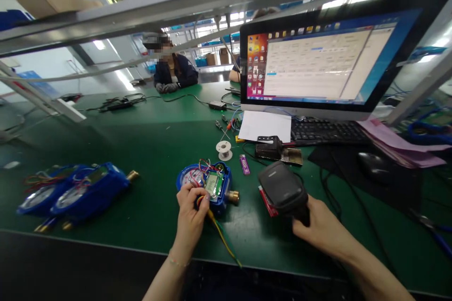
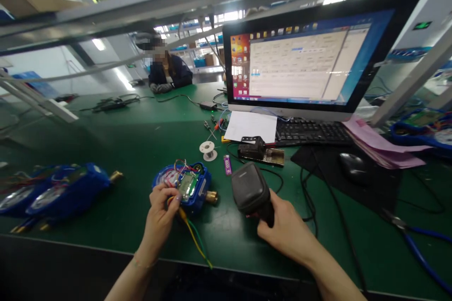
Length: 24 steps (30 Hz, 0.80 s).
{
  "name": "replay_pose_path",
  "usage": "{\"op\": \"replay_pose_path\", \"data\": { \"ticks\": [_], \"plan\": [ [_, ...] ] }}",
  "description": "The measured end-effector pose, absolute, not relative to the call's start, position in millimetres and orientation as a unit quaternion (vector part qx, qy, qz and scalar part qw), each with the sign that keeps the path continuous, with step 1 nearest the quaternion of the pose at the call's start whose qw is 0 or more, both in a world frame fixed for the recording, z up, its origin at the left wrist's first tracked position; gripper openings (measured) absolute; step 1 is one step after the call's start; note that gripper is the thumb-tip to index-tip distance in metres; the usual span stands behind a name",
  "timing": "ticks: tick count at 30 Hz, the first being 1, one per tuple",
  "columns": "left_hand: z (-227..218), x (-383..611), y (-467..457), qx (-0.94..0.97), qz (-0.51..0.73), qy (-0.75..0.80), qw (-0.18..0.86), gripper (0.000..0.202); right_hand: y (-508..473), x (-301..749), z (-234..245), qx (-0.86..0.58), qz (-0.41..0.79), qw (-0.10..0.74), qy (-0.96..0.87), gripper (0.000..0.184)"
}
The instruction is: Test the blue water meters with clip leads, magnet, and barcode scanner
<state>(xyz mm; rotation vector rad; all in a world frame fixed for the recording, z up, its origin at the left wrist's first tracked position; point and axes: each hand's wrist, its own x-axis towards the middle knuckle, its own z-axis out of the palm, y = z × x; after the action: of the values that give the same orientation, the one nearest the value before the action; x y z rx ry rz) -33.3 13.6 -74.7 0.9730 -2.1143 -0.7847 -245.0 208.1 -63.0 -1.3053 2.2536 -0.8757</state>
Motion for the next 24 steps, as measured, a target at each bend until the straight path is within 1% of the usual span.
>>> {"op": "replay_pose_path", "data": {
  "ticks": [2, 5, 10, 19, 24],
  "plan": [
    [-75.3, -33.2, 13.1, 0.373, -0.305, -0.808, 0.339, 0.019, 212.3, -236.3, -54.4, -0.504, -0.348, 0.233, 0.756, 0.016],
    [-75.4, -32.7, 13.0, 0.375, -0.31, -0.807, 0.334, 0.019, 209.8, -227.4, -51.5, -0.517, -0.385, 0.253, 0.722, 0.007],
    [-74.0, -32.9, 14.7, 0.378, -0.299, -0.811, 0.333, 0.02, 197.9, -224.2, -53.0, -0.532, -0.402, 0.278, 0.692, 0.007],
    [-73.2, -32.9, 14.3, 0.381, -0.304, -0.806, 0.334, 0.021, 189.2, -222.0, -55.6, -0.553, -0.397, 0.315, 0.662, 0.008],
    [-72.3, -33.4, 14.1, 0.392, -0.304, -0.801, 0.335, 0.022, 191.3, -225.0, -47.8, -0.549, -0.377, 0.329, 0.669, 0.01]
  ]
}}
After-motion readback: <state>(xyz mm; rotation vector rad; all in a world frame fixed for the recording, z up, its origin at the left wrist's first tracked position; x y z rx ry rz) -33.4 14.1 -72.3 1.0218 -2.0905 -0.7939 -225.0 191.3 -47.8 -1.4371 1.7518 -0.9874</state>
